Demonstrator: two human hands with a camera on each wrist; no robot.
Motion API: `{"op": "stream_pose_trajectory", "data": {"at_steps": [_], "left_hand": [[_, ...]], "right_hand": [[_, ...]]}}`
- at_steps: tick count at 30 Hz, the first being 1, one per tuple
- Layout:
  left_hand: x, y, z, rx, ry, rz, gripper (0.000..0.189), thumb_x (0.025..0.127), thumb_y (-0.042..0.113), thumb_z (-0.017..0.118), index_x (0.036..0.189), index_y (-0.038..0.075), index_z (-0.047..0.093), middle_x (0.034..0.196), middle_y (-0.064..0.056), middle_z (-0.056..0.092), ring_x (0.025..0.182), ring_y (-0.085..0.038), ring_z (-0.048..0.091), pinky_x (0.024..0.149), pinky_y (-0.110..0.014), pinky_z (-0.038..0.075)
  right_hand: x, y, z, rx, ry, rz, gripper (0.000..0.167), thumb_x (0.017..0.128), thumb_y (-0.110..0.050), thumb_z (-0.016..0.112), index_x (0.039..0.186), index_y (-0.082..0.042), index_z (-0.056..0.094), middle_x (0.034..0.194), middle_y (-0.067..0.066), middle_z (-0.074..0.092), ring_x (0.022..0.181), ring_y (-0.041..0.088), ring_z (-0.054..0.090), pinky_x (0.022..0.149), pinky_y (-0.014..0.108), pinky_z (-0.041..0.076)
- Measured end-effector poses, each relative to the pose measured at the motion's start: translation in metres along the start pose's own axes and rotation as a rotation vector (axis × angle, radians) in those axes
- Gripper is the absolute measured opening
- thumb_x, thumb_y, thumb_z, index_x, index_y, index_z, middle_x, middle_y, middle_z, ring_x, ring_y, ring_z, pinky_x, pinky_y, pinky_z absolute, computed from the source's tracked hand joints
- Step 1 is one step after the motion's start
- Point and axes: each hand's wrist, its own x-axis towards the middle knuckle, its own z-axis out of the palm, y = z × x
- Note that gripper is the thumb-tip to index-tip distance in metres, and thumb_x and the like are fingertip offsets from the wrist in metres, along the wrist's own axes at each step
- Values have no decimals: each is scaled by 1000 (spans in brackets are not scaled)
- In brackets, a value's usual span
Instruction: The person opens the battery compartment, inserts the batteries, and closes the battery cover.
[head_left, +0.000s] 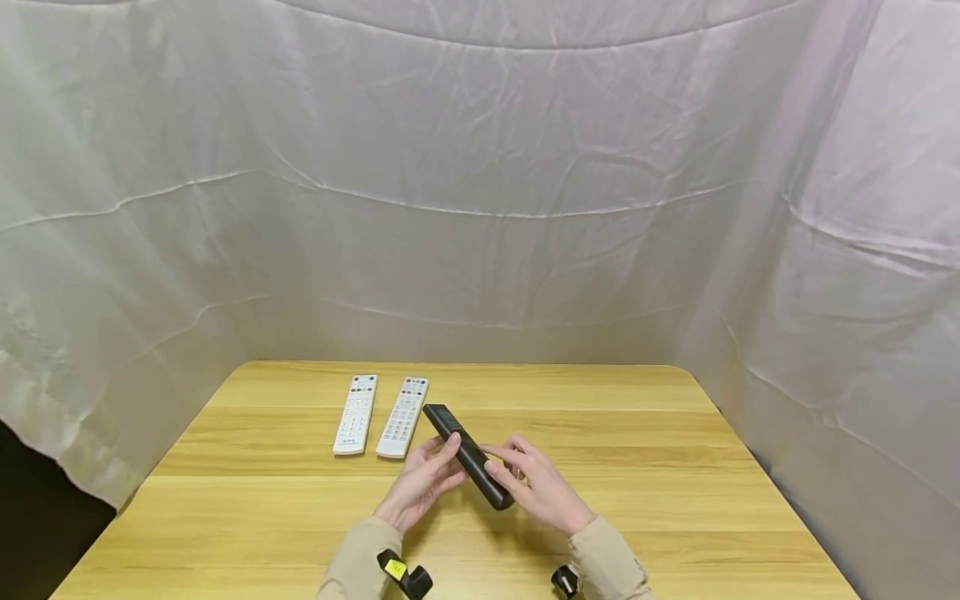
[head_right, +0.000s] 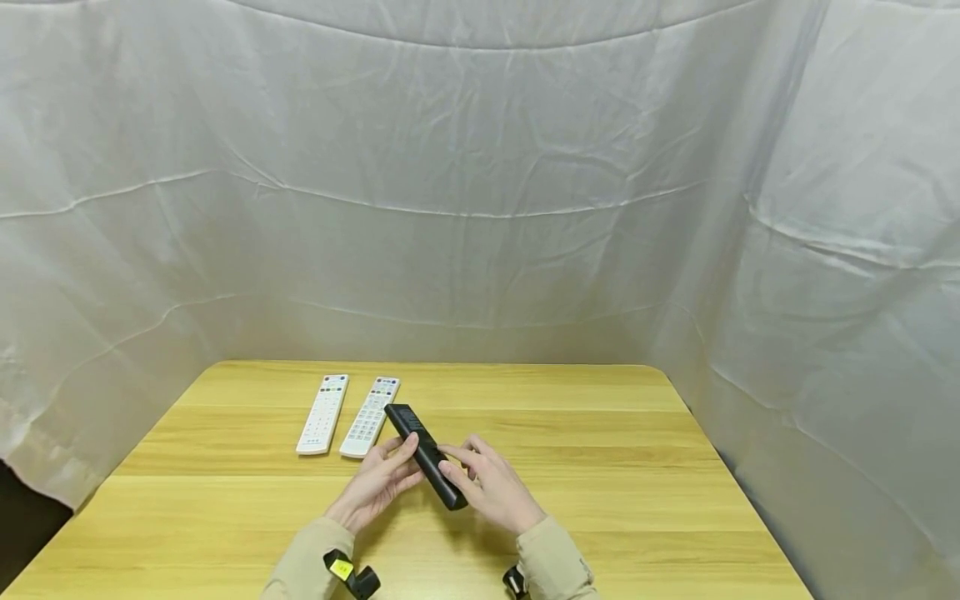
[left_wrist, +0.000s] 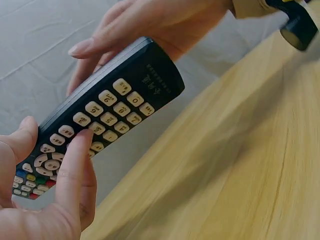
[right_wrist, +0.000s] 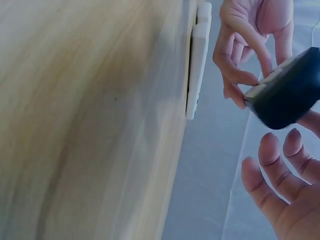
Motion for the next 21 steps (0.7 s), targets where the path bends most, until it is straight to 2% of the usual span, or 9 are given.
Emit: {"op": "stream_pose_trajectory", "data": {"at_steps": [3,7,9,12,15,18,21], "left_hand": [[1,0,0,80,30,20,71,101,40,58,146,-11,34,135,-17,58,112,-16,66,103,-28,58],[5,1,3,158,100,54,61,101,42,59,132,-10,51,111,-7,68,98,-14,70,98,-32,61],[9,1,4,199,144,82,60,101,41,59,130,-11,53,107,-8,69,92,-14,71,95,-34,63],[14,4,7,291,230,124,63,100,40,62,131,-13,50,111,-19,69,86,-16,71,89,-38,65],[18,7,10,430,326,156,68,97,41,65,132,-14,47,116,-28,66,82,-17,70,81,-39,67],[26,10,10,653,420,176,68,96,46,65,130,-10,51,108,-25,68,79,-18,67,71,-35,65],[35,12,10,849,492,203,63,94,49,65,123,-6,57,98,-18,69,78,-20,64,65,-30,56]], "right_hand": [[1,-1,-1,-6,29,1,33,103,-23,56,128,-4,67,93,-5,56,75,-3,43,62,14,44],[2,-1,-3,-21,75,-14,30,102,-21,58,125,-4,69,90,-7,55,73,-4,43,61,14,44],[3,0,-4,-27,92,-21,29,102,-20,58,124,-4,70,89,-8,55,72,-4,43,60,13,44],[3,1,-5,-35,107,-25,28,102,-19,59,123,-4,70,88,-9,55,72,-5,43,60,13,44],[3,2,-5,-39,116,-20,28,101,-19,59,122,-5,71,88,-9,56,72,-5,44,60,13,44],[3,3,-5,-39,122,-17,28,101,-20,60,121,-4,71,87,-10,55,72,-5,43,59,13,44],[3,3,-5,-42,123,-14,28,101,-21,60,121,-4,71,87,-10,55,72,-5,44,59,13,43]]}}
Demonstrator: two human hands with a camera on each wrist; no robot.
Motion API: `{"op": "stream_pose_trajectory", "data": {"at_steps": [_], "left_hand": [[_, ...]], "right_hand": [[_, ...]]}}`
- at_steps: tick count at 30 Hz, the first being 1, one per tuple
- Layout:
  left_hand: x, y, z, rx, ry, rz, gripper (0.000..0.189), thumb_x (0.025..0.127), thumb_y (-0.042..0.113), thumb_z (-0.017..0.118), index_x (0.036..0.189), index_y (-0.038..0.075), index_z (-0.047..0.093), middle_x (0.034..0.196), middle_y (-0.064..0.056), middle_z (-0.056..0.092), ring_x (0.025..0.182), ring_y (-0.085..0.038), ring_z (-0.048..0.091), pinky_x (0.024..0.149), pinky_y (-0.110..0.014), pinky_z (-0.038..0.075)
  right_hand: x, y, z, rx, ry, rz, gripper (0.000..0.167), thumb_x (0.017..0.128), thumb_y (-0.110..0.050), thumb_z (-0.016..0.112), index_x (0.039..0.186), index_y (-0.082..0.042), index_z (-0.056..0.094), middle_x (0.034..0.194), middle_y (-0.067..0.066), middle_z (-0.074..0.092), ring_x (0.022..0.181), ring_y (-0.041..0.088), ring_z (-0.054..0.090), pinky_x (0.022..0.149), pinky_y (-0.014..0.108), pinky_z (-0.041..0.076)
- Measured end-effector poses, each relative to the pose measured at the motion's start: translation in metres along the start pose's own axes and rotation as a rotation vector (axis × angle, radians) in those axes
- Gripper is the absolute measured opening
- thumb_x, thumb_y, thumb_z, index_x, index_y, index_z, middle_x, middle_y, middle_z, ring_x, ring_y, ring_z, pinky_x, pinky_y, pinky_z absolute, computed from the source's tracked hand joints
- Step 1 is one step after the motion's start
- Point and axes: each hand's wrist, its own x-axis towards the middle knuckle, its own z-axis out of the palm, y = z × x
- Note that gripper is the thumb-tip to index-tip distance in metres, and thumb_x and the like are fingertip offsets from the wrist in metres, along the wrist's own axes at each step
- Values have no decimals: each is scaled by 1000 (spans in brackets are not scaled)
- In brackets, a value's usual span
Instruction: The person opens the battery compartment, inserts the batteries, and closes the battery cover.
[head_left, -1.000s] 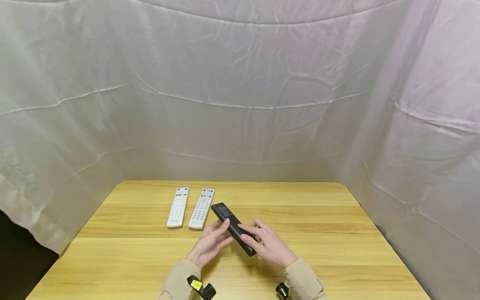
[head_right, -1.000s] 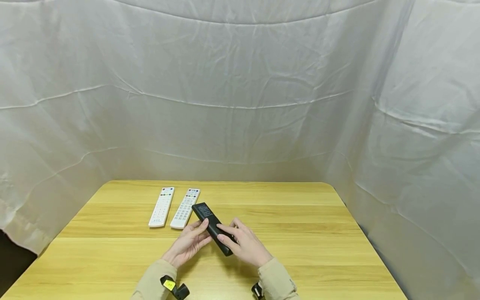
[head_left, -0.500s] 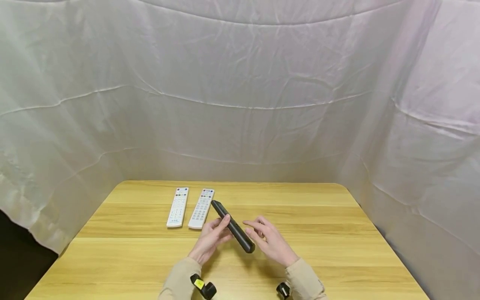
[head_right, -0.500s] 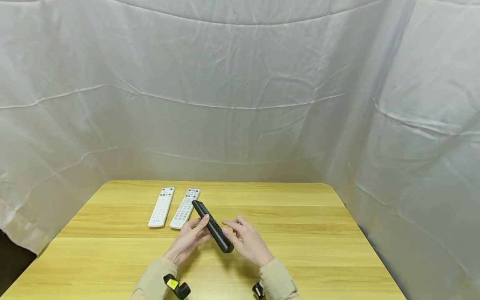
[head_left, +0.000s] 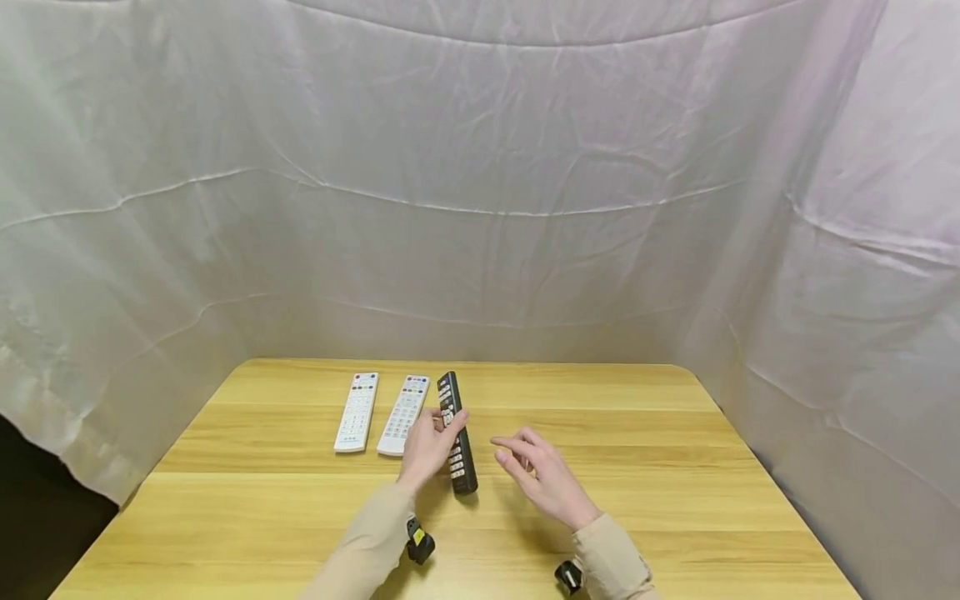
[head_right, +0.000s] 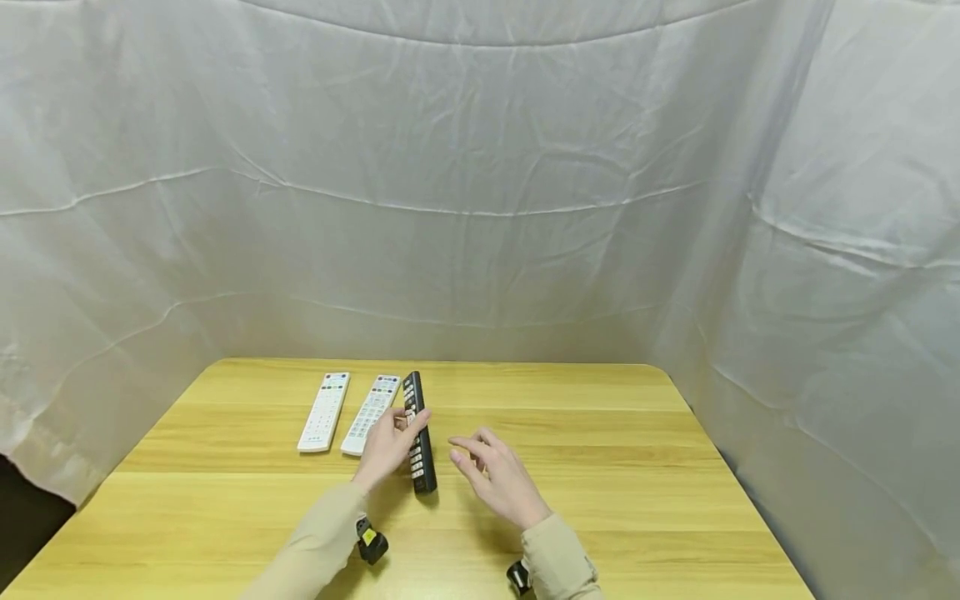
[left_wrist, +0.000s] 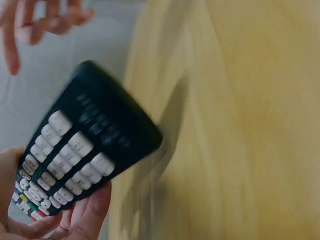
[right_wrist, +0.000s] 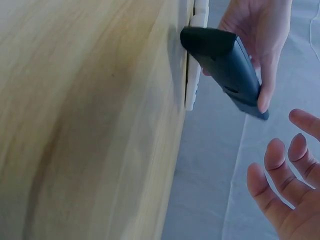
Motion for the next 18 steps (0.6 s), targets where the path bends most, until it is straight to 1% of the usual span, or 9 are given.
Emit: {"op": "stream_pose_trajectory", "data": {"at_steps": [1,2,5,7,10,14,18], "left_hand": [[3,0,1,53,23,20,61,94,48,65,121,-6,59,95,-16,69,78,-20,62,65,-28,53],[5,1,3,97,41,40,59,94,48,65,118,-6,59,94,-15,68,78,-21,61,65,-29,51],[12,3,6,200,81,85,55,92,46,67,111,-5,61,88,-13,65,73,-20,58,60,-28,49],[17,3,8,270,100,105,55,91,46,68,108,-5,61,86,-14,64,70,-22,57,56,-29,49],[26,3,10,379,122,118,58,88,50,70,104,-5,61,85,-15,64,66,-25,59,53,-34,51],[38,-2,12,491,156,134,60,82,53,75,100,-2,62,81,-15,65,62,-28,60,49,-38,52],[48,-7,15,562,182,159,56,77,51,81,93,0,62,72,-11,63,55,-24,56,43,-33,46]], "right_hand": [[0,0,0,-2,-1,0,28,101,-21,60,121,-5,71,87,-10,55,72,-5,44,59,13,43],[0,0,0,-4,-2,2,28,101,-21,60,121,-5,71,87,-10,55,71,-5,44,59,13,43],[0,1,1,-6,-8,9,28,101,-22,60,121,-6,71,86,-11,55,71,-5,44,59,13,43],[0,1,0,-3,-10,14,28,101,-22,60,121,-5,71,86,-11,54,71,-5,44,59,13,43],[0,2,0,-1,-11,16,29,102,-22,59,121,-5,71,85,-11,54,71,-5,44,58,13,42],[0,2,0,-3,-14,15,29,102,-23,59,121,-4,71,85,-11,53,70,-5,43,58,13,42],[0,3,-1,-1,-23,28,29,102,-24,59,122,-7,71,84,-12,53,69,-5,43,56,13,41]]}}
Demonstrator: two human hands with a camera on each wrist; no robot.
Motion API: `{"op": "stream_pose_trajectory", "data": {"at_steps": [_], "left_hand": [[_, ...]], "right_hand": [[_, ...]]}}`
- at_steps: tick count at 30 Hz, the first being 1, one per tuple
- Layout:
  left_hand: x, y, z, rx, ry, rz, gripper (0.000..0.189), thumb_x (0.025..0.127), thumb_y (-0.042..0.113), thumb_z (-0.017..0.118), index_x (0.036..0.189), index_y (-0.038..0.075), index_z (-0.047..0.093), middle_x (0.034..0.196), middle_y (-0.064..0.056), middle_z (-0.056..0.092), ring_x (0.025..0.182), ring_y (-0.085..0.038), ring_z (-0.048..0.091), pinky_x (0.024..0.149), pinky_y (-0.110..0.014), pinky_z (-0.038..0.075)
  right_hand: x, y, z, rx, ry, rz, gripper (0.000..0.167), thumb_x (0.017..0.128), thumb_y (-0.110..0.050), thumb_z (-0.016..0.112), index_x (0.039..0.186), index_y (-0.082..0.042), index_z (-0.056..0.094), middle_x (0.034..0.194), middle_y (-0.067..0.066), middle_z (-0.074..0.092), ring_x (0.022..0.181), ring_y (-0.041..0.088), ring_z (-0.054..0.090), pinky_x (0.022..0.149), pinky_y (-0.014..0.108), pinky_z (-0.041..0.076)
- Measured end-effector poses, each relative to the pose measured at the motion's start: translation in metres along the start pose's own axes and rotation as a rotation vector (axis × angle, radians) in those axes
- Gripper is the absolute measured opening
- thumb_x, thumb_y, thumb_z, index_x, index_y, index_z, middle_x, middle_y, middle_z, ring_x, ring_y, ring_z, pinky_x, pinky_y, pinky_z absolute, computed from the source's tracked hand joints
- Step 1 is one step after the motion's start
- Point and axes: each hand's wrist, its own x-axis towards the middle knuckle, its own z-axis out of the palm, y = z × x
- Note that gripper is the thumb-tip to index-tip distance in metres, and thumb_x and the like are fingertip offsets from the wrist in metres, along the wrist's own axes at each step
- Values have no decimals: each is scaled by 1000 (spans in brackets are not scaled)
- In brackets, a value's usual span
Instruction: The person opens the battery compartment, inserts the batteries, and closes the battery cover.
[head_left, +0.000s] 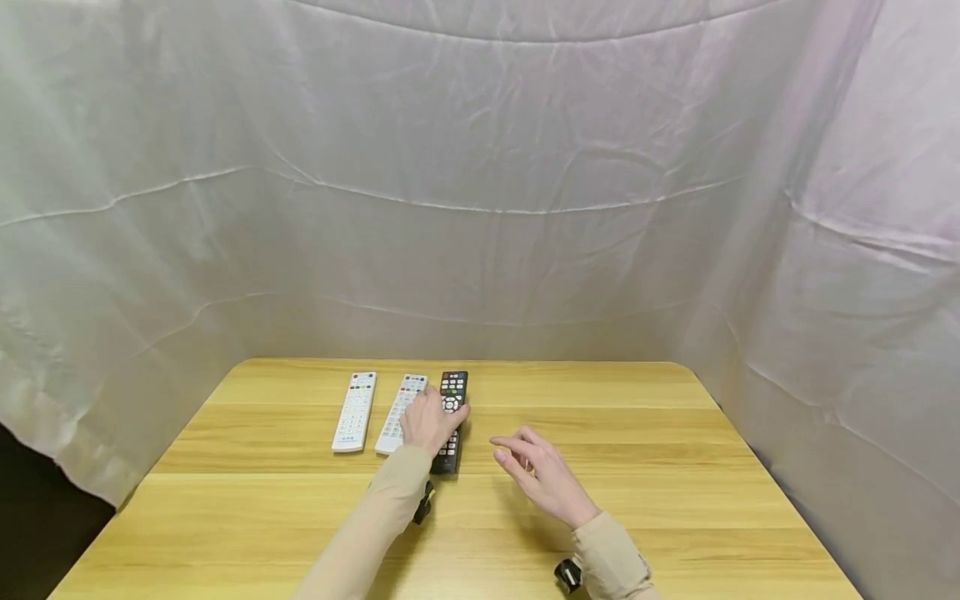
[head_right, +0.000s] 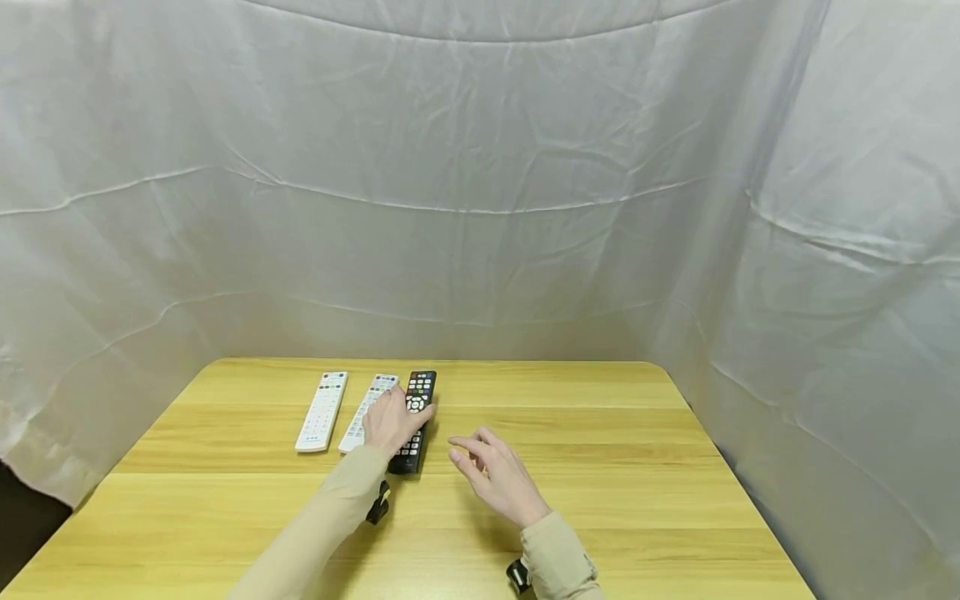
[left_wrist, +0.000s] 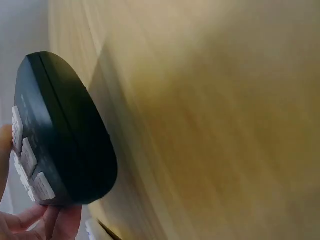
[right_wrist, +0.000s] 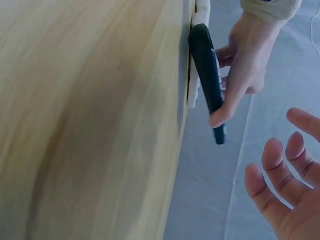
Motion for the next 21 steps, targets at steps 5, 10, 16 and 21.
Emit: {"op": "stream_pose_trajectory", "data": {"at_steps": [5,10,16,21], "left_hand": [[3,-2,6,31,-22,-25,52,74,47,85,85,2,61,68,-9,60,55,-21,52,43,-31,43],[6,-3,10,69,-70,-52,52,75,48,85,85,1,63,69,-11,62,59,-23,54,49,-34,47],[13,-4,16,131,-94,-61,53,77,51,82,87,1,66,75,-14,66,66,-28,62,58,-40,55],[16,-2,21,170,-68,-64,54,79,54,80,84,1,68,74,-14,66,66,-28,64,57,-42,57]], "right_hand": [[-2,-1,-1,3,-16,17,29,103,-25,57,123,-9,71,83,-11,53,68,-4,43,56,13,40],[-2,0,-2,1,-27,21,30,103,-26,57,124,-9,71,83,-11,53,67,-4,42,55,13,40],[-2,2,-2,-5,-41,27,30,103,-26,57,123,-9,71,83,-10,54,68,-4,43,56,13,41],[-2,6,-2,-14,-58,28,29,102,-25,59,122,-7,71,84,-8,56,70,-4,45,58,13,43]]}}
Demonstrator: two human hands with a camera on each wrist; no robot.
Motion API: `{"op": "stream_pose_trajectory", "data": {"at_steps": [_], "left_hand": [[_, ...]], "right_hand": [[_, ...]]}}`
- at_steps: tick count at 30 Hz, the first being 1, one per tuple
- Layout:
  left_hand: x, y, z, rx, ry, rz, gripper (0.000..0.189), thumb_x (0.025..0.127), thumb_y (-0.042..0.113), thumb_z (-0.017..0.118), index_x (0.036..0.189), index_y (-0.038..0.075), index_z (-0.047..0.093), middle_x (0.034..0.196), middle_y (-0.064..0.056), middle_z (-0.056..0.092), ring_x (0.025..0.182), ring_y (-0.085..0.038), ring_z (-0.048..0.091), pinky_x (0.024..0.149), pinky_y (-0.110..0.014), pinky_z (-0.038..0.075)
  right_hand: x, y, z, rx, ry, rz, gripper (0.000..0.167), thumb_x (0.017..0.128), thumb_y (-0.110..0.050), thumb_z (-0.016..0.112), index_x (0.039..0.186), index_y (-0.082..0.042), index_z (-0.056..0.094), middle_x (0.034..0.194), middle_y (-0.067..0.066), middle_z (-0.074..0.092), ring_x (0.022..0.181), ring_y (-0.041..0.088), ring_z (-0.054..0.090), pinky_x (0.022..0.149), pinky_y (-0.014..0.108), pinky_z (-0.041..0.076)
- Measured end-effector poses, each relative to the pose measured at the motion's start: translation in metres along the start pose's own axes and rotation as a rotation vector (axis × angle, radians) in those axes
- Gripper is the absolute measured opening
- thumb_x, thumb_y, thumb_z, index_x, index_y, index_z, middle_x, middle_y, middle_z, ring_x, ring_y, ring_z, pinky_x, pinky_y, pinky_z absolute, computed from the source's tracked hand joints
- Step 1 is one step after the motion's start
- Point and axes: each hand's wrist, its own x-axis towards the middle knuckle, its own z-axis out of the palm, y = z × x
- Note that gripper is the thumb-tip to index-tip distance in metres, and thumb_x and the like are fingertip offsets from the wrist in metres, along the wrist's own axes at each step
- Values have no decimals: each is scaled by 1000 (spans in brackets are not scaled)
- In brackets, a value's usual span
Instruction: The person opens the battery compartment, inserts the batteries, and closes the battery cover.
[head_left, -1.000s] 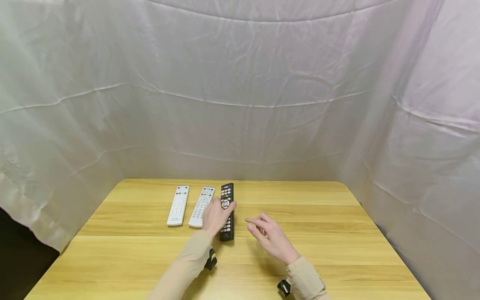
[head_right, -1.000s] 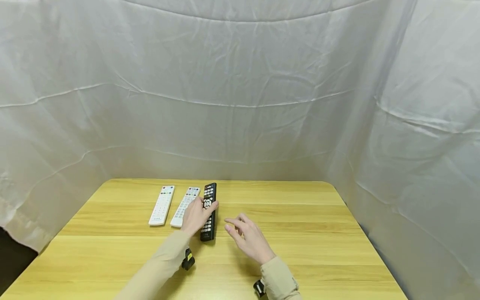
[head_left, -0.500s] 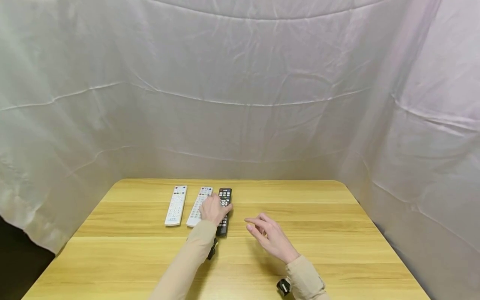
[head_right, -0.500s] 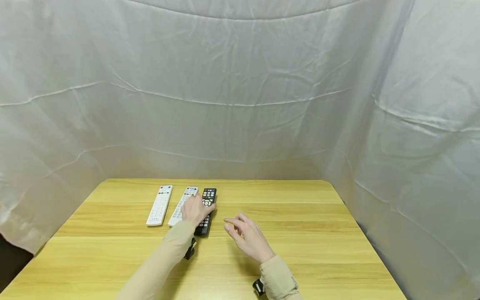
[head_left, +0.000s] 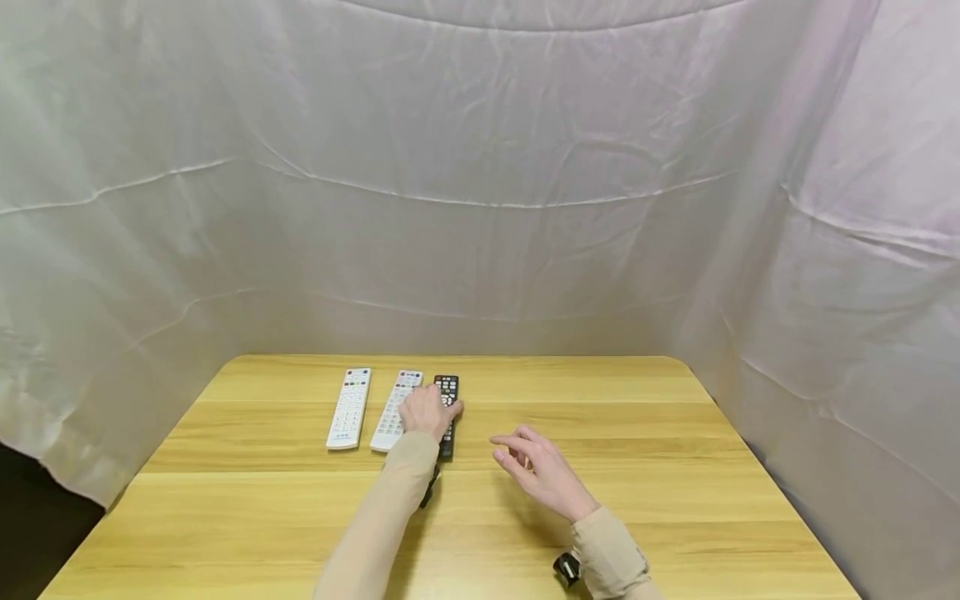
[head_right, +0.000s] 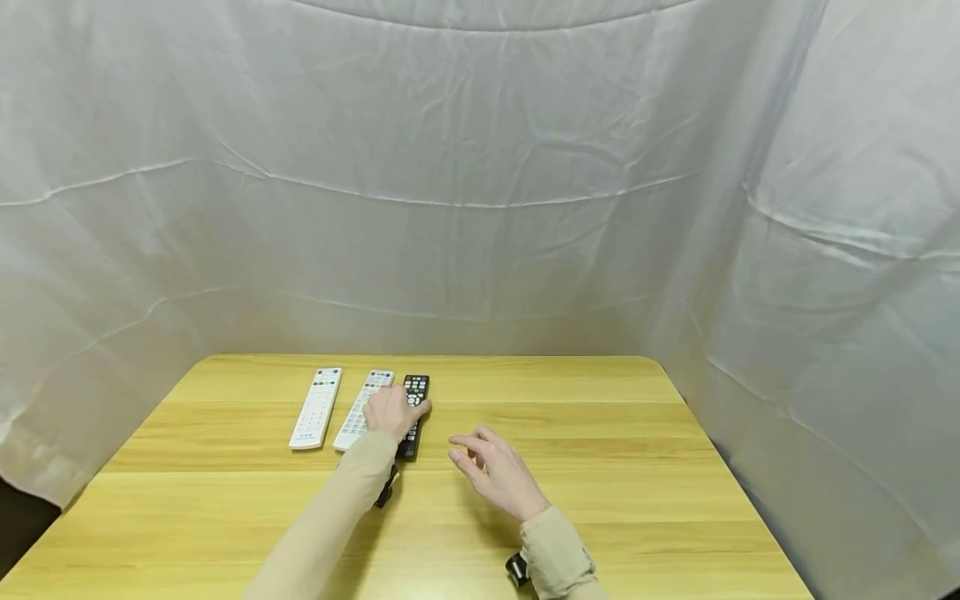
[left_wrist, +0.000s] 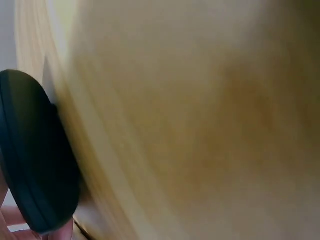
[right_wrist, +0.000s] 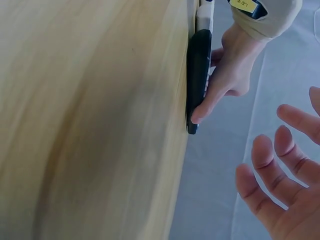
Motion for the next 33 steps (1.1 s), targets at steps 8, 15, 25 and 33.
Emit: {"op": "stream_pose_trajectory", "data": {"at_steps": [8,15,25,33], "left_hand": [[2,-3,0,41,40,43,56,86,57,72,66,6,62,64,-12,60,52,-24,53,43,-35,45],[1,-8,-7,19,80,136,56,88,52,72,56,11,51,59,-9,56,48,-20,47,38,-32,37],[1,-18,-22,82,147,284,50,93,49,67,67,7,65,71,-11,66,52,-20,53,44,-31,48],[7,-37,-34,14,413,504,28,90,35,73,92,7,77,92,-13,78,56,-20,67,44,-26,54]], "right_hand": [[1,9,1,-24,-53,28,31,102,-27,59,120,-4,71,88,-5,60,73,-3,48,61,17,48],[1,20,-2,-34,-141,54,32,102,-26,59,119,-2,70,94,-3,63,79,0,50,66,18,49],[6,42,-14,-120,-172,33,26,100,-17,61,117,2,69,99,6,66,85,13,60,70,22,55],[4,65,-26,-272,-65,56,26,97,-15,65,118,0,69,110,12,66,99,29,66,86,47,61]]}}
